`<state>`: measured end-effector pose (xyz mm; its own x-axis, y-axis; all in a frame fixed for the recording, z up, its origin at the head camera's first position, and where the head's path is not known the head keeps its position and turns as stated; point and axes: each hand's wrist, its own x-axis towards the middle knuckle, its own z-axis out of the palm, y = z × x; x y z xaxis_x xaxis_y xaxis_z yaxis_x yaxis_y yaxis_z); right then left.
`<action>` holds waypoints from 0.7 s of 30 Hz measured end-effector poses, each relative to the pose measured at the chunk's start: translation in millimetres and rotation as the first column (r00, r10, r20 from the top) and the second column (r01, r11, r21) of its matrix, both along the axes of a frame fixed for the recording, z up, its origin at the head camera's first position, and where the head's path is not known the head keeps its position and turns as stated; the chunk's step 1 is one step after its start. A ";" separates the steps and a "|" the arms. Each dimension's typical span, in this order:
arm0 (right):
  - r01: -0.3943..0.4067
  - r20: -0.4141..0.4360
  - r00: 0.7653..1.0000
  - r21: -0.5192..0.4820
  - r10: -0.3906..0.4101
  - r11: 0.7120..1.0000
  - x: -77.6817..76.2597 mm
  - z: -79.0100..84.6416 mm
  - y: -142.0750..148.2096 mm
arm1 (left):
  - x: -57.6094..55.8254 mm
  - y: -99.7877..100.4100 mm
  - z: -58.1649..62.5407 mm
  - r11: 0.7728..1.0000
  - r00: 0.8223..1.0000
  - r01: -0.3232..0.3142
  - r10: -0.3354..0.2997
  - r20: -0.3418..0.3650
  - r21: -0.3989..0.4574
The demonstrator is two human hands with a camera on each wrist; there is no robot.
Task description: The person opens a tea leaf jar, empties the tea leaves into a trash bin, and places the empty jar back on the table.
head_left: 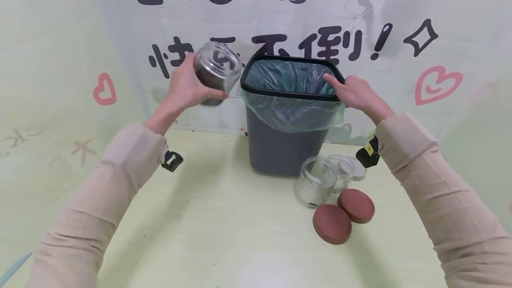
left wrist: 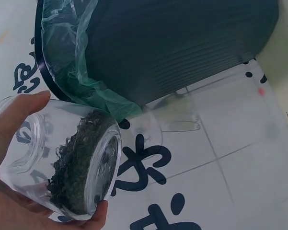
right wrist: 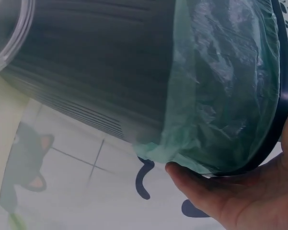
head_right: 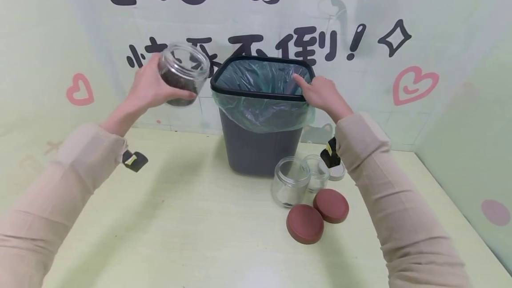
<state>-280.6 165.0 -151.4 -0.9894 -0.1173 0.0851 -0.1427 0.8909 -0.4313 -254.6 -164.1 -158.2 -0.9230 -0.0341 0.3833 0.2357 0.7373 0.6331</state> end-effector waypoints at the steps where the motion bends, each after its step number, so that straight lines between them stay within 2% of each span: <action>1: -0.004 0.005 1.000 0.023 0.003 1.000 -1.3 2.4 -1.7 | -1.2 2.1 4.5 1.000 1.000 -0.007 0.007 -0.012 -0.019; 6: -0.027 0.025 0.999 0.139 0.024 0.990 -7.5 12.0 -8.8 | -9.4 13.1 22.3 0.995 0.998 -0.024 0.018 -0.061 -0.096; 13: -0.040 0.039 0.999 0.242 0.032 0.969 -21.0 13.7 -12.6 | -22.8 32.9 34.6 0.979 0.995 -0.060 0.042 -0.095 -0.195; 17: -0.044 0.041 0.999 0.266 0.034 0.963 -32.7 11.2 -11.0 | -29.3 44.1 39.6 0.956 0.993 -0.082 0.053 -0.108 -0.281; 21: -0.039 0.019 0.999 0.298 0.035 0.954 -44.7 7.4 -9.4 | -34.7 53.2 42.1 0.924 0.989 -0.082 0.028 -0.147 -0.375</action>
